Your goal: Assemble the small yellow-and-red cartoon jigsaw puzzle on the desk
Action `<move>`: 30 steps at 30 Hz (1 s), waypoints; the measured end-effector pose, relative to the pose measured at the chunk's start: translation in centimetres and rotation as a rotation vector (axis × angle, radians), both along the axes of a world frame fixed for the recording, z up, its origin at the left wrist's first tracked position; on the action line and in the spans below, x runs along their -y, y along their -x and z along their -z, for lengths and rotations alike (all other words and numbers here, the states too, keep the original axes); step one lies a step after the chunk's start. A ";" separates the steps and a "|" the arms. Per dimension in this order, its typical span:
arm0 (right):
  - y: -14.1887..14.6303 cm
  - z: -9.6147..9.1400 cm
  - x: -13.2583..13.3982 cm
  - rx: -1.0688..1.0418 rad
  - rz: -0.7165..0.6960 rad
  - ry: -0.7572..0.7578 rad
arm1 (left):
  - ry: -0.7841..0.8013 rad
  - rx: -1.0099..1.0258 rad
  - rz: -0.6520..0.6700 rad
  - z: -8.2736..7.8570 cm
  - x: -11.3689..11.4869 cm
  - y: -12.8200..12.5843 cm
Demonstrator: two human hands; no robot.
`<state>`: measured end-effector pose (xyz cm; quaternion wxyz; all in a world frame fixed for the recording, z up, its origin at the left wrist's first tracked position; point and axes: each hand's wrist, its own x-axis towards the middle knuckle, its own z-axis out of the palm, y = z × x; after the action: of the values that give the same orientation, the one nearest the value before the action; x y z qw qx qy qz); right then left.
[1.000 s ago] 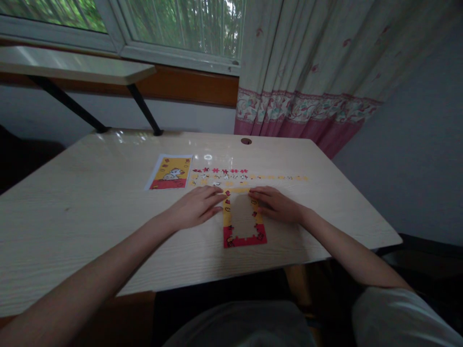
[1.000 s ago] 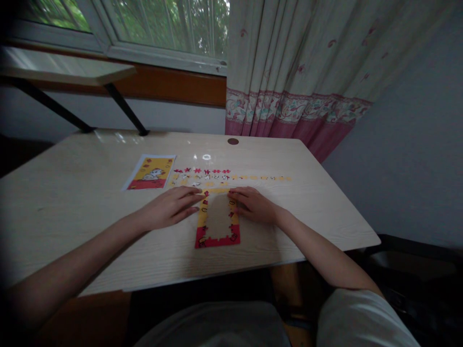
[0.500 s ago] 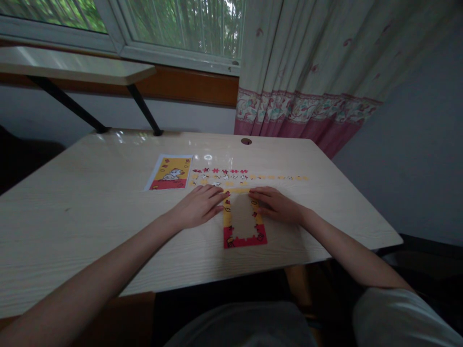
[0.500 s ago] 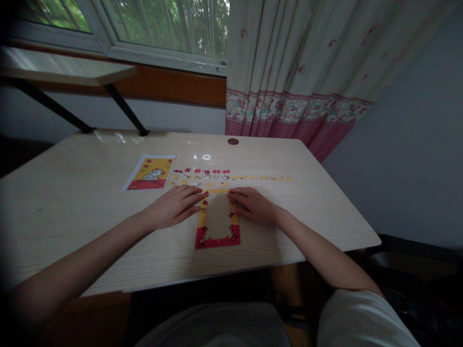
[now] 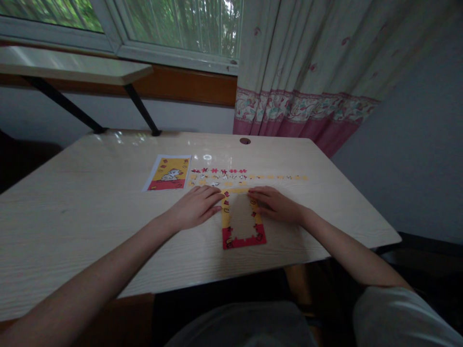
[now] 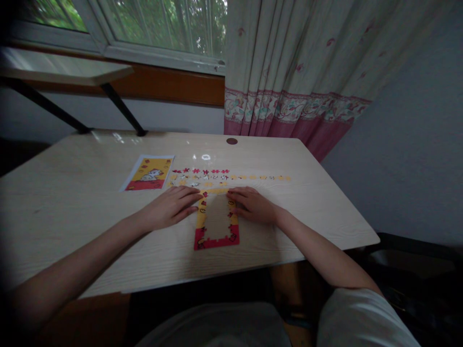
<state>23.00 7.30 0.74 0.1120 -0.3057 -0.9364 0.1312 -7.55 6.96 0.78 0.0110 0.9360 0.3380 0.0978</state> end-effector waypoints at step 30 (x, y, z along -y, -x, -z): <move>0.6 -0.9 -3.7 0.052 0.182 -0.124 | 0.008 0.009 0.005 -0.2 0.2 0.2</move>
<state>22.45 11.00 1.66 0.1181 -0.3854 -0.9135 0.0544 -7.71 6.79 1.00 0.0168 0.9363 0.3359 0.1007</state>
